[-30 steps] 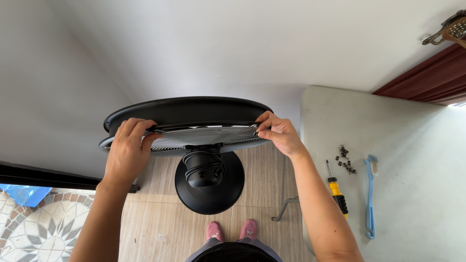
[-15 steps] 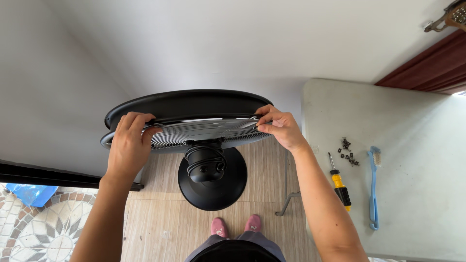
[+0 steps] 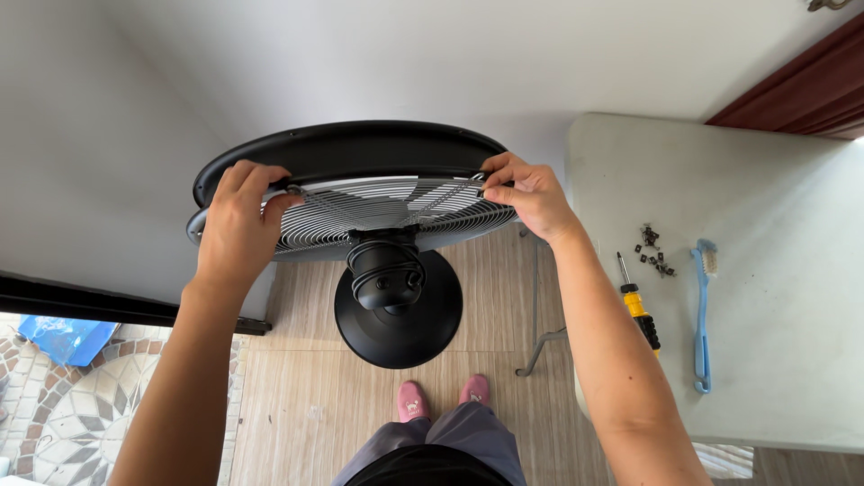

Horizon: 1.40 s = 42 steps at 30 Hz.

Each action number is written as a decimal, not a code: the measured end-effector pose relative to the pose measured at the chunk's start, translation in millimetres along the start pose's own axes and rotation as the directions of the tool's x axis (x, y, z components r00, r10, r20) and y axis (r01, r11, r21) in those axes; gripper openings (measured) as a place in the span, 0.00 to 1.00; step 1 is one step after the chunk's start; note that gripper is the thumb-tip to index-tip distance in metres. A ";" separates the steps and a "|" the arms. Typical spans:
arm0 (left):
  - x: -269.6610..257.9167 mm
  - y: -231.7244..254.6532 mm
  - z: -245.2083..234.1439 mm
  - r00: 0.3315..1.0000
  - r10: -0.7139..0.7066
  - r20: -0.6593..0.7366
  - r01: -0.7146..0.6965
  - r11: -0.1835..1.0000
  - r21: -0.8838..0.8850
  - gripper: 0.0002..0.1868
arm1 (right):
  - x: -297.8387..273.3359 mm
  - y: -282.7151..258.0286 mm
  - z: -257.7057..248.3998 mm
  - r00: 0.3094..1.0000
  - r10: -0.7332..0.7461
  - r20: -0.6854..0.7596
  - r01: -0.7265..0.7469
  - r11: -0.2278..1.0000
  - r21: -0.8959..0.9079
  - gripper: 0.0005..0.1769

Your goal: The person reassembles an electric fan by attaching the front grille to the fan body. They use a screwdriver to tighten screws at multiple points around the grille, securing it in place.

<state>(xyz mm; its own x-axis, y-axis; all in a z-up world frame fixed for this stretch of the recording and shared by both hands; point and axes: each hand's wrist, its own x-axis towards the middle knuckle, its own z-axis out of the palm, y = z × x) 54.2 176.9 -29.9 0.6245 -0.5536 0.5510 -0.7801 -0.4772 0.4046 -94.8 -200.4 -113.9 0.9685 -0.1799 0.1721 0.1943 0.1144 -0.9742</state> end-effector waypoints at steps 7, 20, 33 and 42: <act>3.3 -0.3 0.9 1.000 0.000 0.004 0.000 1.000 -0.009 0.14 | 5.9 -3.9 1.7 1.000 -0.011 -0.013 0.011 1.000 -0.026 0.06; 13.1 -2.1 3.3 0.990 -0.104 0.094 0.110 0.992 -0.057 0.14 | 16.8 2.0 -7.2 1.000 0.013 -0.022 -0.013 1.000 -0.006 0.06; 15.5 -2.6 3.2 0.996 -0.071 0.059 0.070 0.998 0.007 0.16 | 14.7 -2.4 -9.4 1.000 0.013 0.006 -0.013 0.999 0.030 0.05; 14.9 -1.4 4.8 0.995 -0.083 0.054 0.083 0.996 -0.011 0.16 | 14.9 -11.0 -14.3 0.999 -0.011 0.034 0.009 0.999 0.049 0.06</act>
<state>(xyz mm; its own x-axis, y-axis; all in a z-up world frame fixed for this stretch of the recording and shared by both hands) 64.8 166.1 -25.7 0.6879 -0.5485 0.4753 -0.7258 -0.5144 0.4568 -84.7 -218.3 -102.7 0.9711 -0.1478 0.1873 0.2104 0.1602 -0.9644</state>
